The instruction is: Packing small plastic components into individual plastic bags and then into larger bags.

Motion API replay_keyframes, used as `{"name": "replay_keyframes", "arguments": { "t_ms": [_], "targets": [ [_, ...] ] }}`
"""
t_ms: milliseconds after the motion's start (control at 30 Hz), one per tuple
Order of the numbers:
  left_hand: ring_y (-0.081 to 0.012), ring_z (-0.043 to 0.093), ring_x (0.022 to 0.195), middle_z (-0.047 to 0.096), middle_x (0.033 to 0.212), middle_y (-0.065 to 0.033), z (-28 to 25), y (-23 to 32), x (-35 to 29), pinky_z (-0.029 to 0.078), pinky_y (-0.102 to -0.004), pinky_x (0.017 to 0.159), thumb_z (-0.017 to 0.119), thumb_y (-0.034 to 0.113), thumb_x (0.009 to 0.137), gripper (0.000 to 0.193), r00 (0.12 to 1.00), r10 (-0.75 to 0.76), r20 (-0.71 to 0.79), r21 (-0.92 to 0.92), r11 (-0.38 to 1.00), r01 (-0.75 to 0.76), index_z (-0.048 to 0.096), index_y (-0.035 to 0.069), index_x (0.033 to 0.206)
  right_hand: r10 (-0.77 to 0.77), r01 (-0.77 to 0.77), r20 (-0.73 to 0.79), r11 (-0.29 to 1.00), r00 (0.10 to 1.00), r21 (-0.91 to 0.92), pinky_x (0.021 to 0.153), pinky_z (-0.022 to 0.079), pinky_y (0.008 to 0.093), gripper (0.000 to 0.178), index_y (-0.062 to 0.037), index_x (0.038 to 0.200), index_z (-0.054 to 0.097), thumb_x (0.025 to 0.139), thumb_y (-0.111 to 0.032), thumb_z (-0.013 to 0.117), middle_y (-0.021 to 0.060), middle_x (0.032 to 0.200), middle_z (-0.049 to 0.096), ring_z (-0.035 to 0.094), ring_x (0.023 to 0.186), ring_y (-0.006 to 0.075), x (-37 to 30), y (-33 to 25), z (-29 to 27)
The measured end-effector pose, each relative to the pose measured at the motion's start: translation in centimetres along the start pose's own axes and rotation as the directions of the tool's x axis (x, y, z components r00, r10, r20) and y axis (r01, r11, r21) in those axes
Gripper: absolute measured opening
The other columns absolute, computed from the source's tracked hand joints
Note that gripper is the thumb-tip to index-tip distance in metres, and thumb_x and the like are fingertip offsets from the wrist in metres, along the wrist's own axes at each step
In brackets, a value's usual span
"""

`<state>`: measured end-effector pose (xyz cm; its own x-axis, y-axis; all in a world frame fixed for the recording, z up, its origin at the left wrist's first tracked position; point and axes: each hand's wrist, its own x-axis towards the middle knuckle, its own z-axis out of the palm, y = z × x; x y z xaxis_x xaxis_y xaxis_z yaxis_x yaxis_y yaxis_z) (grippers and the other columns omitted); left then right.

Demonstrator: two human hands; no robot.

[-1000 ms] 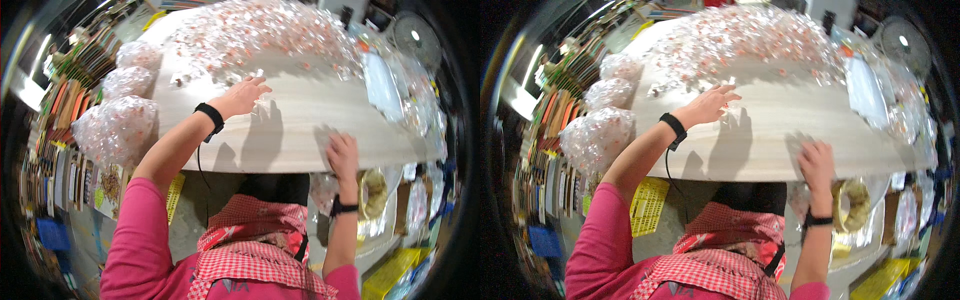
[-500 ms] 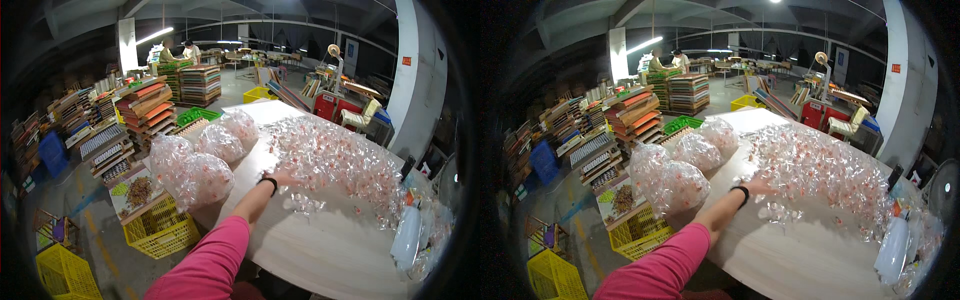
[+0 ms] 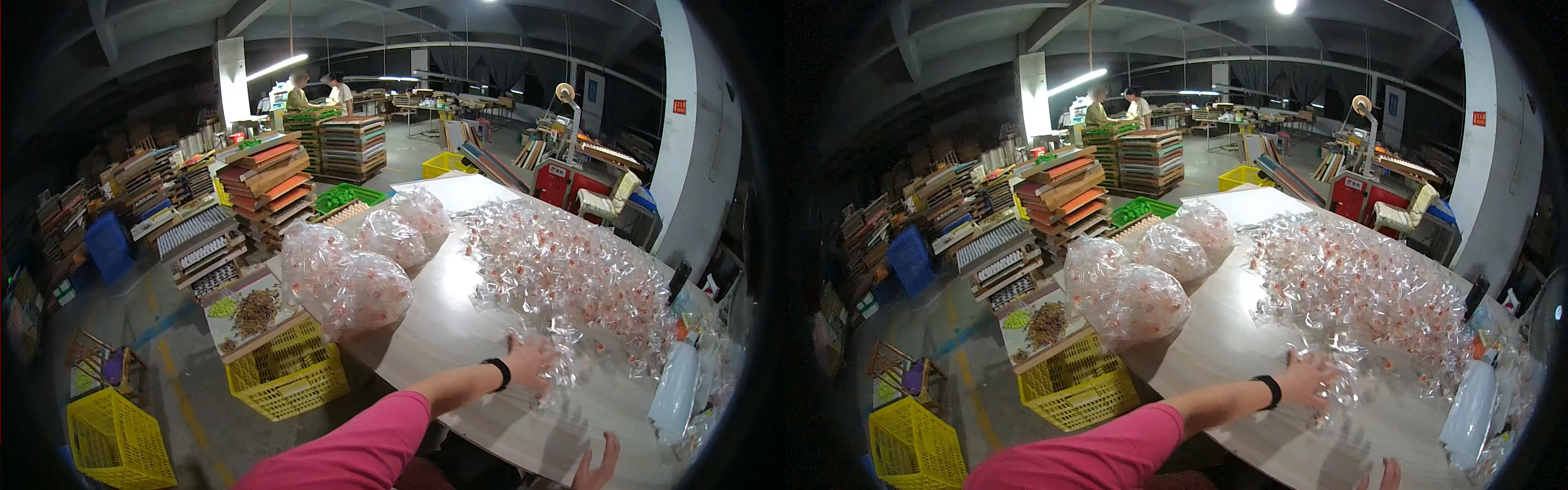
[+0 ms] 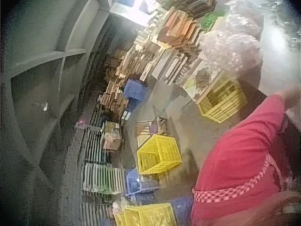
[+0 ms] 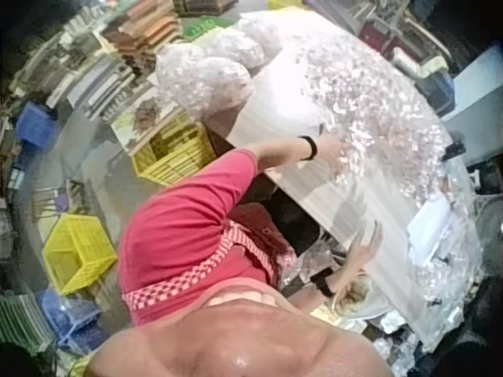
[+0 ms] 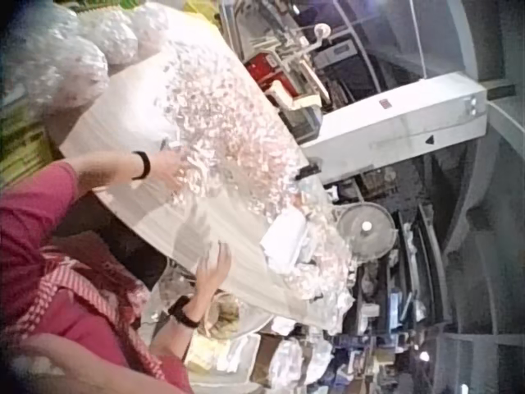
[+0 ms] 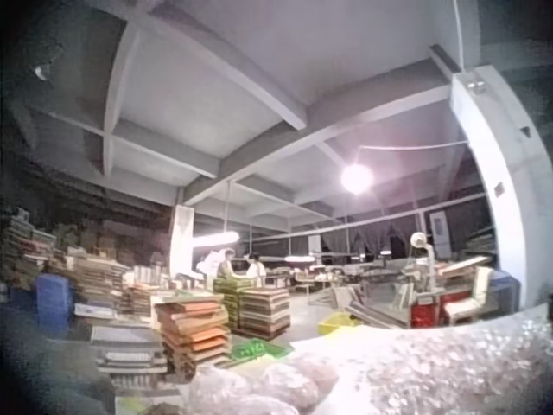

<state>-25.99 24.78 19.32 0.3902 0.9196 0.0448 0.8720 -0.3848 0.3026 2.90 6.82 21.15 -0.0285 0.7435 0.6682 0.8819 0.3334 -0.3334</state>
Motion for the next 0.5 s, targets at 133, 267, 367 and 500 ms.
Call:
{"name": "replay_keyframes", "arguments": {
  "t_ms": [133,267,367,500],
  "targets": [
    [-0.048,0.035,0.134,0.023,0.157,-0.0204,1.5,4.4,-0.4,0.016,-0.0825,0.099,0.069,0.057,0.076,0.095,0.98,0.194,0.036,0.033,0.98,-0.195,0.025,0.024,0.154,-0.067,0.071,0.117,0.997,0.991,-0.027,0.108,0.036,0.0516,0.063,-0.0093,0.145,0.043,0.087,-0.023,0.065,0.0183,0.15,0.038,0.037,0.137,0.0427,5.5,-1.6,4.6],
    [-0.0465,0.036,0.134,0.023,0.156,-0.0222,2.2,5.9,-1.4,0.022,-0.0761,0.104,0.071,0.051,0.075,0.098,0.934,0.353,0.051,-0.001,0.935,-0.354,0.024,0.018,0.154,-0.017,0.063,0.316,0.989,0.949,-0.135,0.113,0.028,0.0535,0.063,-0.0126,0.145,0.042,0.089,-0.03,0.063,0.0134,0.155,0.033,0.028,0.142,0.0425,8.0,-1.0,8.5],
    [-0.0431,0.038,0.134,0.029,0.154,-0.0205,2.2,3.9,-2.6,0.027,-0.068,0.107,0.071,0.048,0.077,0.092,0.915,0.405,0.0,0.023,0.914,-0.404,0.028,0.02,0.153,0.096,-0.023,0.647,0.992,0.756,-0.12,0.113,0.027,0.0537,0.059,-0.0139,0.145,0.043,0.092,-0.034,0.059,0.0114,0.156,0.032,0.028,0.142,0.0434,7.7,-0.2,9.1],
    [-0.0354,0.047,0.126,0.053,0.133,-0.0168,1.2,3.2,-4.2,0.037,-0.0571,0.102,0.07,0.041,0.079,0.057,0.888,0.459,-0.034,-0.13,0.879,-0.46,0.059,0.013,0.128,0.097,-0.042,0.586,0.993,0.804,-0.106,0.114,0.026,0.0519,0.058,-0.0126,0.147,0.041,0.095,-0.032,0.055,0.0144,0.154,0.036,0.03,0.141,0.042,4.4,6.3,9.4]
  ]
}}
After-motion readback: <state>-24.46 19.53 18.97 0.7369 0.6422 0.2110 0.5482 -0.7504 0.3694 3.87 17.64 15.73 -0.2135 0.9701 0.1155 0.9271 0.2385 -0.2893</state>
